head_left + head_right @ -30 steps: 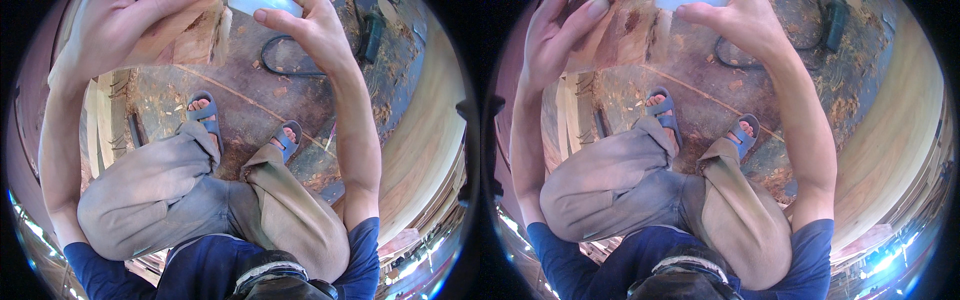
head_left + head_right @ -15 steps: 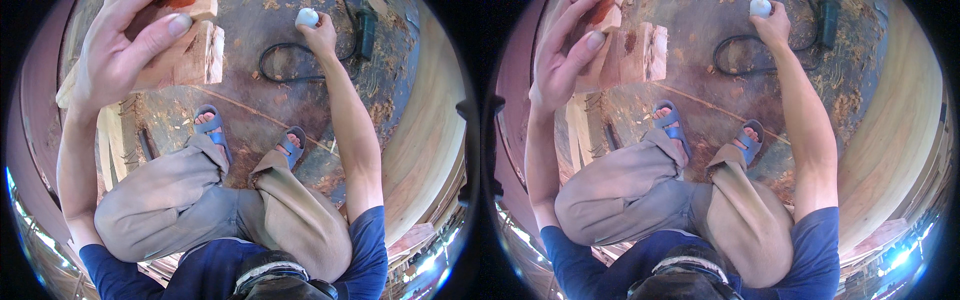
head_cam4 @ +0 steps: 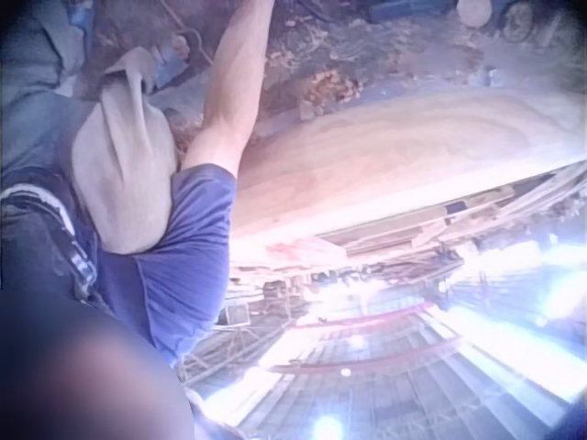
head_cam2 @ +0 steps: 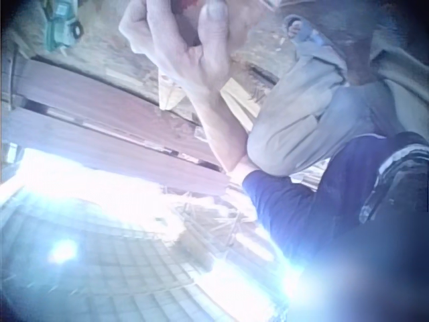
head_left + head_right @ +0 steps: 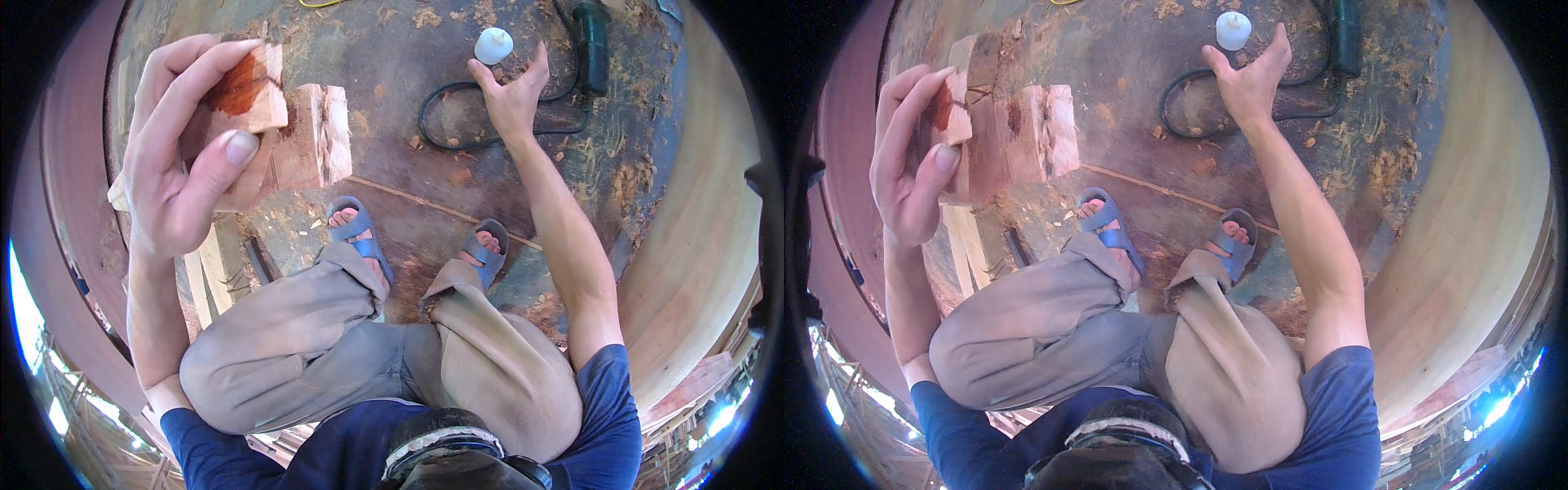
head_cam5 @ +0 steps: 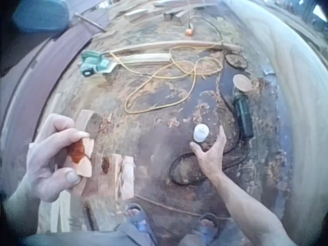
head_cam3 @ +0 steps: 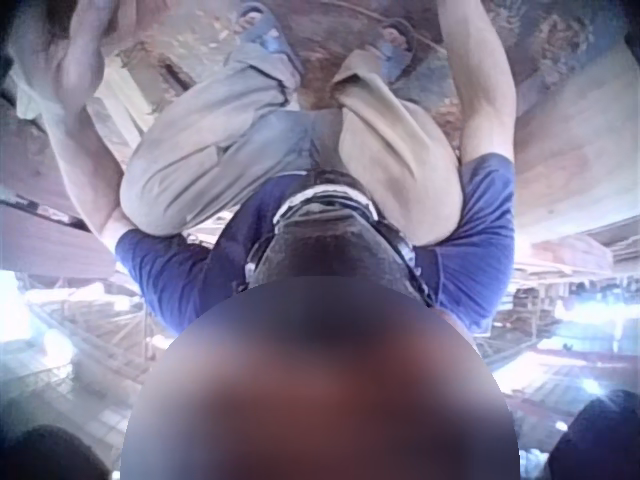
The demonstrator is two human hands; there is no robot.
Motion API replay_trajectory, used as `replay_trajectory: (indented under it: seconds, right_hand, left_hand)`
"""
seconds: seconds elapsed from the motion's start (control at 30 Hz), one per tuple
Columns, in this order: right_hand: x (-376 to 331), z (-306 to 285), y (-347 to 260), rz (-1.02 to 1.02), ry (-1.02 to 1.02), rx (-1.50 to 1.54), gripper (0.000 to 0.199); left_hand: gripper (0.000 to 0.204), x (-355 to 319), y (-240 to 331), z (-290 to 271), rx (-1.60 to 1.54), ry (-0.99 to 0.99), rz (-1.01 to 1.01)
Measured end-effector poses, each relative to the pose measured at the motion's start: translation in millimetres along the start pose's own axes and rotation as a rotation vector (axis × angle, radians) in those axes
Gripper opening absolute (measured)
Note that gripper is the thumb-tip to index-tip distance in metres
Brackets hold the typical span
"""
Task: The person applies glue from a small bottle into a recessed area on a wooden piece, then inserts a small wooden wedge into the glued recess. The person presses the wedge into place and sets the piece down.
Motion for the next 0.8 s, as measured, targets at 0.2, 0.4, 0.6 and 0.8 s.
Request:
replay_trajectory:
  seconds: [0.2,0.4,0.6,0.8]
  right_hand:
    - [-31,-14,-14,-0.06,0.052,-0.006,0.115]
    - [-46,-16,-78,-0.318,-0.029,0.146,0.095]
    - [-64,-23,-193,-0.489,-0.428,0.467,0.079]
    - [-82,-31,-276,-0.68,-0.506,0.523,0.081]
  left_hand:
    - [0.057,-2,1,-4,0.043,0.043,0.019]
    - [0.059,1,3,-6,0.088,0.006,-0.047]
    - [0.059,3,5,-5,0.103,-0.002,-0.048]
    - [0.058,2,4,-4,0.096,0.026,-0.008]
Point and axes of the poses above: each hand's wrist, its own x-axis towards the middle knuckle, its own z-axis out of the palm, y = z × x, the point moved 9 cm from there along x, towards the middle knuckle, and after that the axes turned 13 degrees about z, right-handed, at the moved point
